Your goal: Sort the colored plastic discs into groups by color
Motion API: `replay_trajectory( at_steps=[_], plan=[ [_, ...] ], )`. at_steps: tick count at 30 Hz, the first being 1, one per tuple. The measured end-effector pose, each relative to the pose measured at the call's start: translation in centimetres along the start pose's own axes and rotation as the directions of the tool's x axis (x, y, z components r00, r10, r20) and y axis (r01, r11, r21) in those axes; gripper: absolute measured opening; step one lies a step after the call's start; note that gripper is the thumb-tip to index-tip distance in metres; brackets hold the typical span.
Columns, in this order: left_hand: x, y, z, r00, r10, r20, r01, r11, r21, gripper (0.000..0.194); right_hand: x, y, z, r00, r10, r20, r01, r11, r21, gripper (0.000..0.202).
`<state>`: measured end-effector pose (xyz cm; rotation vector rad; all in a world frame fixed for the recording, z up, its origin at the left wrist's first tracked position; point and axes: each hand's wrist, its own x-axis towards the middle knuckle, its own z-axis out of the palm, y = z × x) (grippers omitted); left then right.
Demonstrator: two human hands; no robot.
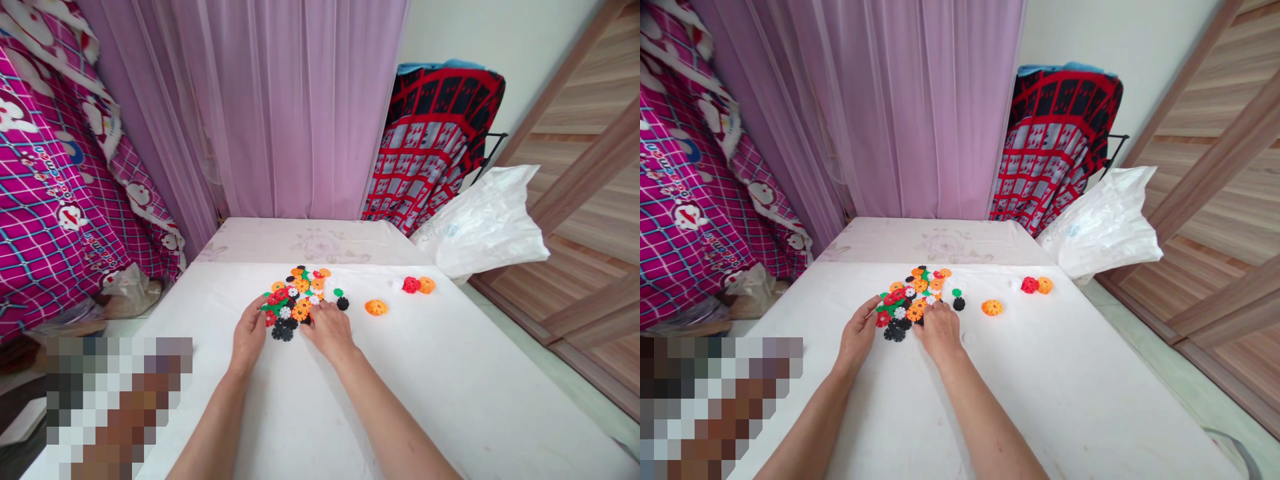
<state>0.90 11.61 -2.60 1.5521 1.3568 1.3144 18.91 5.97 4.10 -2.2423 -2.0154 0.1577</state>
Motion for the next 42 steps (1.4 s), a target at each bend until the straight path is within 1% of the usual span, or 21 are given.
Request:
replay_trajectory(
  at_steps=[5,13,17,21,25,27,29,31,33,35,37,39,42],
  plan=[
    [0.0,0.0,0.1,0.999,0.035,0.003,-0.035,0.999,-0.013,0.036,0.2,-0.3,0.4,1.0,0.023,0.012,-0.023,1.0,-0.009,0.028],
    [0.0,-0.3,0.2,0.999,0.036,-0.003,-0.036,0.999,-0.007,0.034,0.5,0.0,0.3,0.999,0.029,0.045,-0.03,0.999,0.033,0.026],
    [0.0,-0.3,0.2,0.999,0.034,-0.003,-0.034,0.999,0.007,0.035,0.4,0.2,0.4,0.999,0.02,0.03,-0.021,0.999,0.037,0.027],
    [-0.1,-0.2,0.2,1.0,0.021,-0.009,-0.02,1.0,0.009,0.035,0.4,-0.1,0.5,1.0,-0.008,0.02,0.007,0.999,0.041,0.028],
    [-0.2,0.0,0.1,1.0,0.012,0.018,-0.012,1.0,0.011,0.036,0.5,-0.1,0.2,1.0,0.016,0.024,-0.017,0.998,0.061,0.023],
    [-0.2,0.0,0.1,0.999,0.012,0.031,-0.013,1.0,0.008,0.037,0.5,0.5,-0.5,0.999,0.032,0.034,-0.035,0.996,0.086,0.022],
    [-0.1,0.0,0.0,0.999,0.022,0.042,-0.022,1.0,0.002,0.037,0.6,1.8,-1.5,0.996,0.068,0.057,-0.074,0.991,0.115,0.021],
    [-0.1,-0.1,0.1,0.999,0.034,0.043,-0.034,0.999,0.002,0.037,0.8,3.6,-2.6,0.988,0.146,0.057,-0.153,0.978,0.142,0.022],
    [0.0,-0.3,0.1,0.999,0.037,0.037,-0.037,0.999,0.008,0.037,0.9,5.7,-3.3,0.969,0.247,0.013,-0.246,0.956,0.16,0.024],
    [0.0,-0.3,0.1,0.999,0.031,0.034,-0.032,0.999,0.01,0.038,1.1,7.6,-3.5,0.948,0.318,-0.025,-0.309,0.935,0.171,0.025],
    [0.0,-0.3,0.1,0.999,0.025,0.033,-0.025,1.0,0.009,0.038,1.2,8.9,-3.2,0.937,0.348,-0.036,-0.336,0.923,0.185,0.026],
    [0.0,-0.2,0.1,0.999,0.02,0.028,-0.02,1.0,0.013,0.037,1.4,9.5,-2.8,0.935,0.352,-0.031,-0.34,0.92,0.196,0.026],
    [0.0,-0.1,0.1,0.999,0.024,0.026,-0.024,0.999,0.028,0.037,1.6,9.2,-2.4,0.942,0.336,-0.027,-0.324,0.926,0.195,0.026]
  ],
)
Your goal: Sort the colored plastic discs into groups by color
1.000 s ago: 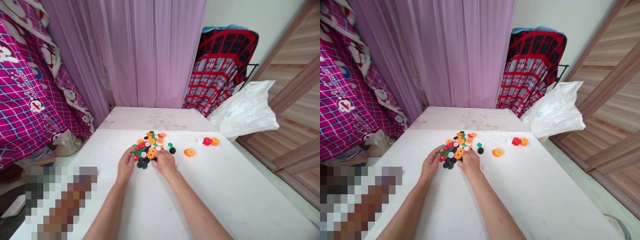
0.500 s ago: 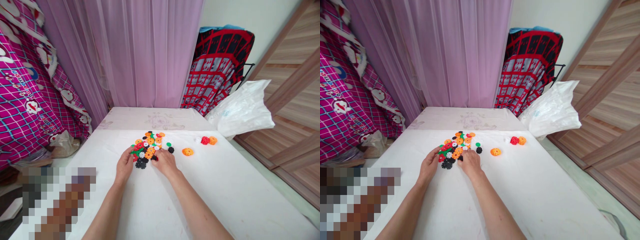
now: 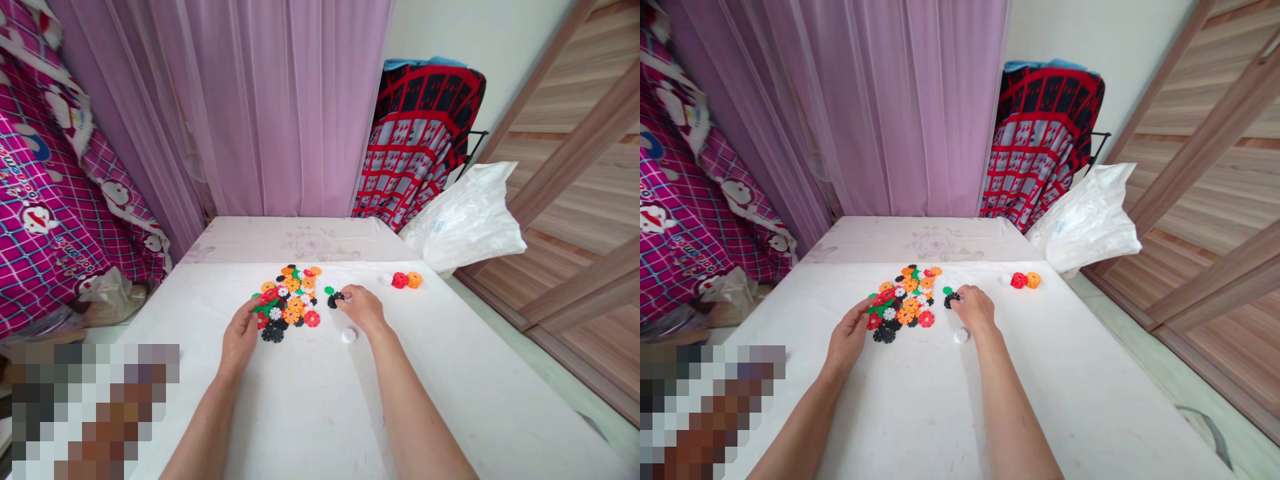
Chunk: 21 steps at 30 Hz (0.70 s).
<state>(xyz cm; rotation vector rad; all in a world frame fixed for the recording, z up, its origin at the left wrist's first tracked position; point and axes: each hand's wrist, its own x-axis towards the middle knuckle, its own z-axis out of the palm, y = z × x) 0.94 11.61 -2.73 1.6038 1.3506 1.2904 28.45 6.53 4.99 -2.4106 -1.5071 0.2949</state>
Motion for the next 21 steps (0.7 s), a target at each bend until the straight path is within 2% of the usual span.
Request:
replay_trajectory(
  at_steps=[6,11,15,18,21],
  plan=[
    [0.0,-0.1,0.0,1.0,0.028,0.0,-0.028,0.999,0.022,0.036,-0.2,-1.0,0.3,0.999,-0.026,0.023,0.028,0.997,-0.071,0.025],
    [0.0,0.1,0.1,1.0,0.009,-0.001,-0.009,1.0,0.002,0.036,-0.6,-1.2,-0.2,0.998,-0.063,0.017,0.064,0.993,-0.1,0.03],
    [0.1,0.2,0.1,1.0,0.006,-0.005,-0.006,1.0,-0.026,0.035,-1.8,-2.8,-0.2,0.98,-0.194,0.045,0.197,0.976,-0.092,0.024],
    [0.1,0.2,0.1,1.0,0.008,0.0,-0.008,0.999,-0.034,0.036,-3.0,-4.7,0.9,0.943,-0.298,0.145,0.314,0.944,-0.103,0.02],
    [0.1,0.0,0.1,1.0,0.005,0.008,-0.004,0.999,-0.032,0.036,-3.8,-6.0,2.5,0.926,-0.339,0.167,0.362,0.922,-0.137,0.018]
  ],
)
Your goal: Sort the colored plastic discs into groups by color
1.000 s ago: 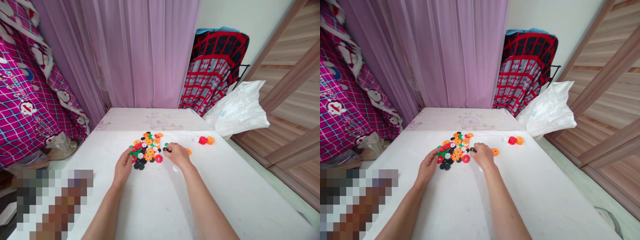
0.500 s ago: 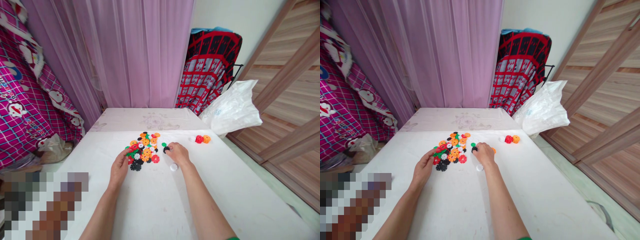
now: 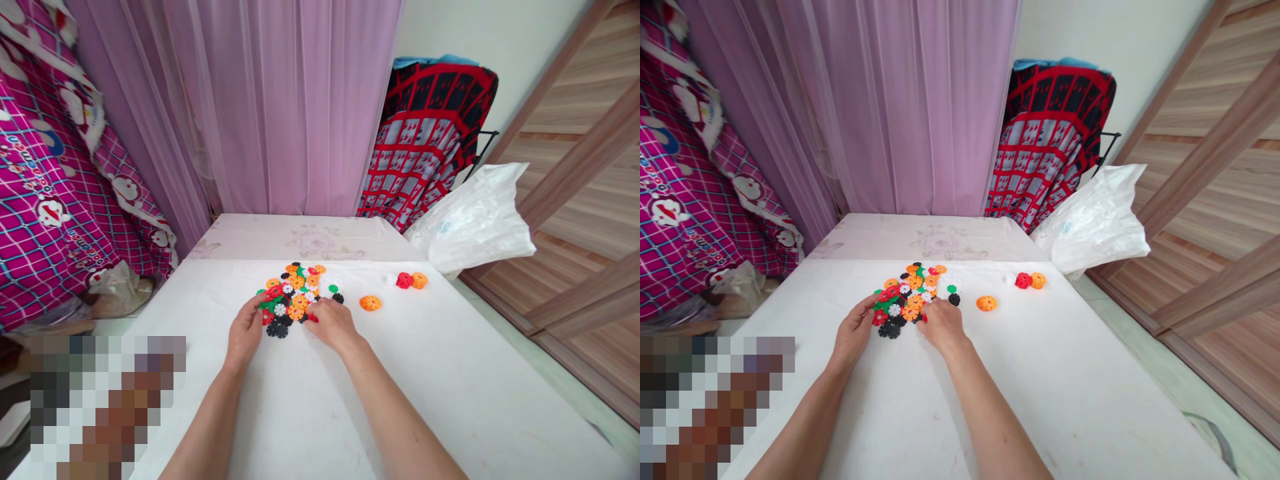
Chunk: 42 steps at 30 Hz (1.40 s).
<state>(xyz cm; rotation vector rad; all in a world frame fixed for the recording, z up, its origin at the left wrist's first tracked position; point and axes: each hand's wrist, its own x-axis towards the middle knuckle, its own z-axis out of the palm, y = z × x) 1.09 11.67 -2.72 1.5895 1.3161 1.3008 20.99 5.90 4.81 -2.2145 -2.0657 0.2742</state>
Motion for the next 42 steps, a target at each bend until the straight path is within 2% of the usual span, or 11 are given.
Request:
replay_trajectory(
  at_steps=[6,15,19,23,28,31,42],
  plan=[
    [0.0,-0.2,0.1,1.0,0.003,0.0,-0.003,1.0,-0.016,0.036,0.4,-1.0,1.4,1.0,0.011,-0.028,-0.01,1.0,0.009,0.024],
    [0.0,0.0,0.0,1.0,-0.001,0.009,0.001,1.0,0.003,0.037,0.6,-0.5,0.9,1.0,0.03,-0.011,-0.029,0.999,0.041,0.022],
    [-0.1,0.2,0.0,1.0,-0.003,0.002,0.003,1.0,0.001,0.036,0.5,0.6,0.1,0.998,0.062,-0.007,-0.062,0.997,0.041,0.021],
    [-0.2,0.5,0.0,1.0,-0.008,-0.01,0.008,1.0,0.0,0.036,0.6,2.7,-1.0,0.988,0.153,0.005,-0.153,0.985,0.075,0.027],
    [-0.2,0.6,0.0,1.0,0.004,0.007,-0.004,1.0,-0.002,0.037,0.7,6.0,-2.0,0.952,0.305,-0.034,-0.297,0.943,0.149,0.029],
    [-0.2,0.4,-0.1,1.0,0.0,0.003,0.0,1.0,0.012,0.038,1.2,7.3,-1.9,0.936,0.346,-0.07,-0.329,0.927,0.178,0.027],
    [-0.1,0.1,-0.2,1.0,0.018,0.006,-0.018,0.999,0.041,0.038,2.2,7.2,-1.4,0.933,0.352,-0.069,-0.33,0.918,0.221,0.025]
  ],
)
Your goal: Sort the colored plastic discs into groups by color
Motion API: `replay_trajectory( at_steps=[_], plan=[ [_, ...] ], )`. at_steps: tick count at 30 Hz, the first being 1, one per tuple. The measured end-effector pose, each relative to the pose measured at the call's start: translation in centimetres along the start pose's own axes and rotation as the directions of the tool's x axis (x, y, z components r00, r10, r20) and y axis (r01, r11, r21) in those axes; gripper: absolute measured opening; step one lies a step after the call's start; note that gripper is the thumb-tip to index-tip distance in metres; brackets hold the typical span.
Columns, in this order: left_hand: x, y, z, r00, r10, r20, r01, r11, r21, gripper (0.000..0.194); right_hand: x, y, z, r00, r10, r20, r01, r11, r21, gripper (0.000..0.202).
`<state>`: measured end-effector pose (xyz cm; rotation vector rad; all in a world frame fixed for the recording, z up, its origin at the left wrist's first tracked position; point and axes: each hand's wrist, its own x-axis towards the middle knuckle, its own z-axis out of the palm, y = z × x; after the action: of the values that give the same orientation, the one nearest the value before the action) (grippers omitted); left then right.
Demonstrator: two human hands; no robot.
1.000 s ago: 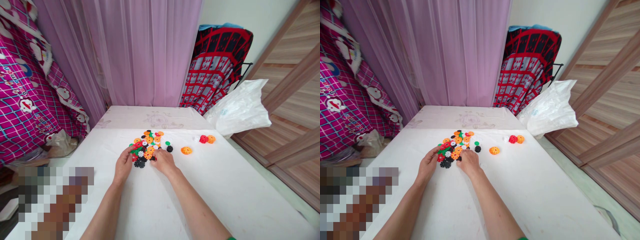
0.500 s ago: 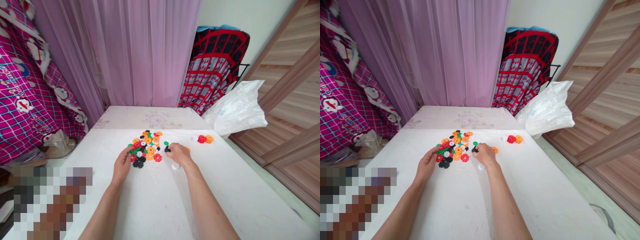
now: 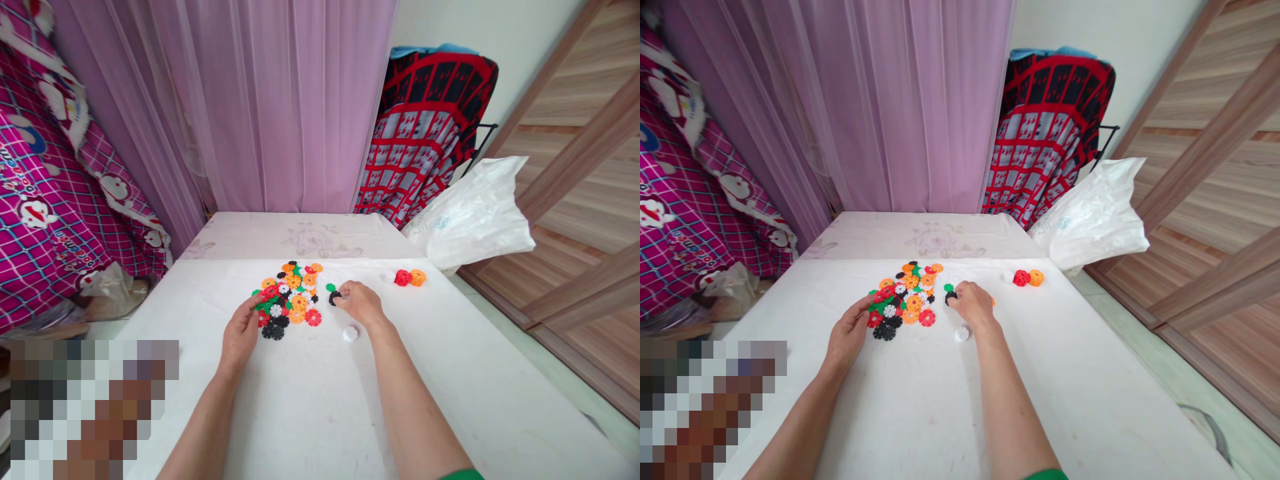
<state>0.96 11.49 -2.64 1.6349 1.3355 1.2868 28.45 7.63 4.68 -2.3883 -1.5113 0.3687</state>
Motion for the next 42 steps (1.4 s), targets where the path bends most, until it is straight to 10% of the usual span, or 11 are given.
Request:
replay_trajectory(
  at_steps=[11,18,23,34,38,42],
  plan=[
    [0.0,0.4,0.4,1.0,-0.002,0.011,0.002,0.998,-0.059,0.037,-3.9,-2.7,-0.9,0.981,-0.191,-0.016,0.19,0.981,-0.032,0.019],
    [0.1,0.4,0.1,0.997,-0.072,-0.041,0.067,0.991,-0.112,0.035,-7.6,-8.8,5.7,0.782,-0.622,-0.029,0.623,0.782,0.024,0.026],
    [0.2,0.5,0.0,0.991,-0.098,-0.091,0.086,0.988,-0.127,0.035,-6.5,-8.8,8.2,0.661,-0.743,-0.105,0.747,0.664,0.009,0.021],
    [0.1,0.5,0.4,0.991,-0.117,-0.063,0.111,0.989,-0.097,0.034,-4.6,-3.7,6.0,0.827,-0.507,-0.244,0.541,0.835,0.1,0.03],
    [0.0,0.6,0.4,0.992,-0.102,-0.07,0.096,0.992,-0.085,0.033,-6.7,-3.7,3.7,0.935,-0.354,-0.039,0.354,0.935,0.017,0.022],
    [-0.1,0.7,0.4,0.994,-0.095,-0.046,0.091,0.992,-0.089,0.035,-8.6,-4.7,3.2,0.941,-0.302,0.15,0.313,0.948,-0.057,0.018]
  ],
)
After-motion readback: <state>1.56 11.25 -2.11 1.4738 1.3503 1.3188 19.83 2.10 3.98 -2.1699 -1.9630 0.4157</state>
